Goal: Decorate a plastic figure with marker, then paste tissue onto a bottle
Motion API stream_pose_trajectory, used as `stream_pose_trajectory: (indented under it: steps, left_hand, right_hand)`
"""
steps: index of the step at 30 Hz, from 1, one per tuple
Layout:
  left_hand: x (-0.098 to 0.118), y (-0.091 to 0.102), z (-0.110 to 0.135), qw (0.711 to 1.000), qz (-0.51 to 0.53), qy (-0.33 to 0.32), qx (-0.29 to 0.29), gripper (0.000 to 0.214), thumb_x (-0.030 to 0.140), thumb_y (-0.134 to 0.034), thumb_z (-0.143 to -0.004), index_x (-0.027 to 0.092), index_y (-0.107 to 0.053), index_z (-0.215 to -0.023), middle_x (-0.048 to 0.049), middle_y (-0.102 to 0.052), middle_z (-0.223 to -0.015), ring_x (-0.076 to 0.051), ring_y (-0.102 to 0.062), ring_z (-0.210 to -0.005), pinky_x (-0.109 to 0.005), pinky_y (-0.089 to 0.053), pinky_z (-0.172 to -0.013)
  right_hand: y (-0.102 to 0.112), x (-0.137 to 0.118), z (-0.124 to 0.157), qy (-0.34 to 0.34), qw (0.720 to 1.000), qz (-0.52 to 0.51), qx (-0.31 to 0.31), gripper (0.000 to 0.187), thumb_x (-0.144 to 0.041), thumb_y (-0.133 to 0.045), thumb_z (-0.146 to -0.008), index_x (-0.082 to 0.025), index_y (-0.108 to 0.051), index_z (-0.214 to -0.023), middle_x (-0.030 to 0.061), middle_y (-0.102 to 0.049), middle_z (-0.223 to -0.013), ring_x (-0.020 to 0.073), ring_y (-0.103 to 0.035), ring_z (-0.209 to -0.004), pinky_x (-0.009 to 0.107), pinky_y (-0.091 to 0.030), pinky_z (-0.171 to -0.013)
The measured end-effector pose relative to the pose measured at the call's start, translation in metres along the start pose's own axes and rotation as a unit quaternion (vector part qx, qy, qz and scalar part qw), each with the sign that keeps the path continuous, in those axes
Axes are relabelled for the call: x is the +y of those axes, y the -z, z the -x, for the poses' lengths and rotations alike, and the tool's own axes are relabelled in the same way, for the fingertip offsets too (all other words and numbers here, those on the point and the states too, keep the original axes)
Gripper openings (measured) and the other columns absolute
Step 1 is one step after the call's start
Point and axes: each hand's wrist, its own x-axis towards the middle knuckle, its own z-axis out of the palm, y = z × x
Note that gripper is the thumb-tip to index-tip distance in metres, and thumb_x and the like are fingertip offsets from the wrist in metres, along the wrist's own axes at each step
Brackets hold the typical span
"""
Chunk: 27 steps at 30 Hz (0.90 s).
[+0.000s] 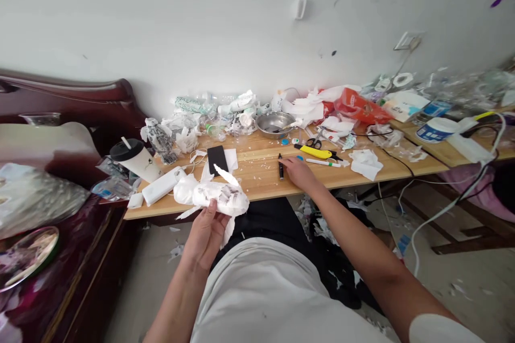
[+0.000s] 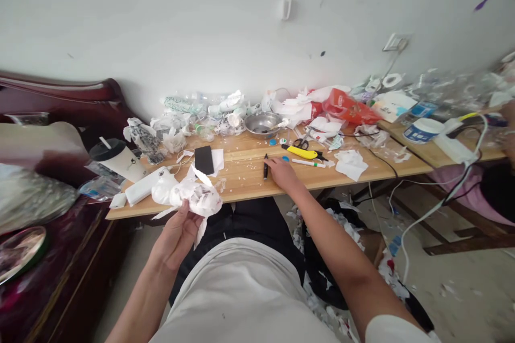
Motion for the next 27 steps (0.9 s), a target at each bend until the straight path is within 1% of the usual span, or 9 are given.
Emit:
stream_pose_trajectory:
  steps: [3, 8, 11, 13, 15, 18, 20, 24, 27]
  left_hand:
    - [0.011, -0.005, -0.003, 0.999, -0.025, 0.032, 0.002, 0.024, 0.019, -0.062, -0.094, 0.014, -0.071, -0.115, -0.0145, -0.077, -0.115, -0.026, -0.075, -0.101, -0.037, -0.064, -0.091]
    - [0.027, -0.008, -0.008, 0.997, -0.027, 0.044, -0.057, 0.036, 0.018, -0.070, -0.086, 0.023, -0.069, -0.121, -0.0107, -0.076, -0.119, -0.029, -0.074, -0.106, -0.037, -0.066, -0.086]
    - [0.028, -0.006, -0.017, 0.997, -0.005, 0.032, -0.075, 0.040, 0.023, -0.078, -0.080, 0.023, -0.070, -0.119, -0.0099, -0.075, -0.122, -0.029, -0.073, -0.108, -0.033, -0.066, -0.083]
    - [0.027, -0.003, -0.025, 0.996, -0.003, 0.026, -0.089, 0.046, 0.029, -0.085, -0.074, 0.023, -0.071, -0.117, -0.0103, -0.075, -0.123, -0.029, -0.073, -0.108, -0.031, -0.066, -0.082]
    - [0.024, 0.000, -0.030, 0.994, -0.018, 0.023, -0.104, 0.050, 0.034, -0.089, -0.070, 0.023, -0.072, -0.115, -0.0115, -0.075, -0.122, -0.030, -0.073, -0.107, -0.031, -0.065, -0.084]
    - [0.020, 0.001, -0.038, 0.990, -0.078, 0.000, -0.121, 0.041, 0.037, -0.086, -0.074, 0.020, -0.072, -0.109, -0.0149, -0.076, -0.119, -0.030, -0.074, -0.105, -0.034, -0.063, -0.088]
    - [0.017, 0.001, -0.042, 0.986, -0.120, -0.028, -0.113, 0.035, 0.034, -0.084, -0.077, 0.018, -0.070, -0.105, -0.0157, -0.077, -0.114, -0.029, -0.075, -0.102, -0.036, -0.062, -0.089]
    - [0.014, -0.001, -0.049, 0.985, -0.145, -0.046, -0.080, 0.037, 0.033, -0.083, -0.078, 0.017, -0.066, -0.107, -0.0128, -0.078, -0.107, -0.024, -0.076, -0.095, -0.035, -0.060, -0.089]
    - [0.018, -0.003, -0.045, 0.983, -0.149, -0.025, -0.101, 0.045, 0.035, -0.080, -0.081, 0.018, -0.063, -0.118, -0.0136, -0.076, -0.114, -0.026, -0.075, -0.099, -0.037, -0.059, -0.092]
  right_hand:
    - [0.012, 0.014, 0.009, -0.039, 0.999, 0.005, 0.023, 0.031, -0.033, -0.059, -0.099, -0.018, -0.061, -0.126, 0.0088, -0.064, -0.124, 0.0231, -0.062, -0.115, 0.047, -0.052, -0.101]
    - [0.057, 0.049, 0.041, -0.152, 0.978, 0.015, 0.143, 0.030, -0.037, -0.058, -0.099, -0.016, -0.064, -0.119, 0.0087, -0.066, -0.116, 0.0232, -0.063, -0.110, 0.049, -0.051, -0.101]
    - [0.068, 0.045, 0.040, -0.160, 0.973, -0.020, 0.165, 0.030, -0.040, -0.054, -0.101, -0.014, -0.066, -0.111, 0.0085, -0.069, -0.107, 0.0216, -0.066, -0.099, 0.045, -0.055, -0.091]
    - [0.065, 0.020, 0.030, -0.122, 0.981, -0.065, 0.136, 0.032, -0.041, -0.049, -0.102, -0.015, -0.068, -0.108, 0.0102, -0.071, -0.103, 0.0215, -0.068, -0.092, 0.039, -0.058, -0.079]
    - [0.060, -0.020, 0.020, -0.059, 0.988, -0.119, 0.078, 0.031, -0.042, -0.050, -0.101, -0.018, -0.068, -0.110, 0.0099, -0.072, -0.103, 0.0204, -0.070, -0.089, 0.034, -0.059, -0.072]
    - [0.056, -0.087, 0.012, 0.022, 0.982, -0.188, 0.019, 0.039, -0.042, -0.058, -0.098, -0.024, -0.058, -0.132, 0.0087, -0.068, -0.120, 0.0189, -0.068, -0.104, 0.033, -0.059, -0.087]
    - [0.056, -0.122, 0.015, 0.037, 0.972, -0.230, 0.042, 0.053, -0.044, -0.058, -0.098, -0.024, -0.044, -0.145, 0.0123, -0.060, -0.133, 0.0208, -0.063, -0.115, 0.036, -0.058, -0.093]
    - [0.050, -0.157, 0.025, 0.108, 0.964, -0.218, 0.108, 0.068, -0.037, -0.072, -0.090, -0.024, -0.039, -0.149, 0.0152, -0.055, -0.137, 0.0284, -0.054, -0.129, 0.045, -0.051, -0.106]
    - [0.040, -0.166, 0.029, 0.147, 0.967, -0.191, 0.077, 0.062, -0.028, -0.070, -0.092, -0.026, -0.042, -0.147, 0.0138, -0.057, -0.133, 0.0271, -0.055, -0.127, 0.045, -0.050, -0.108]
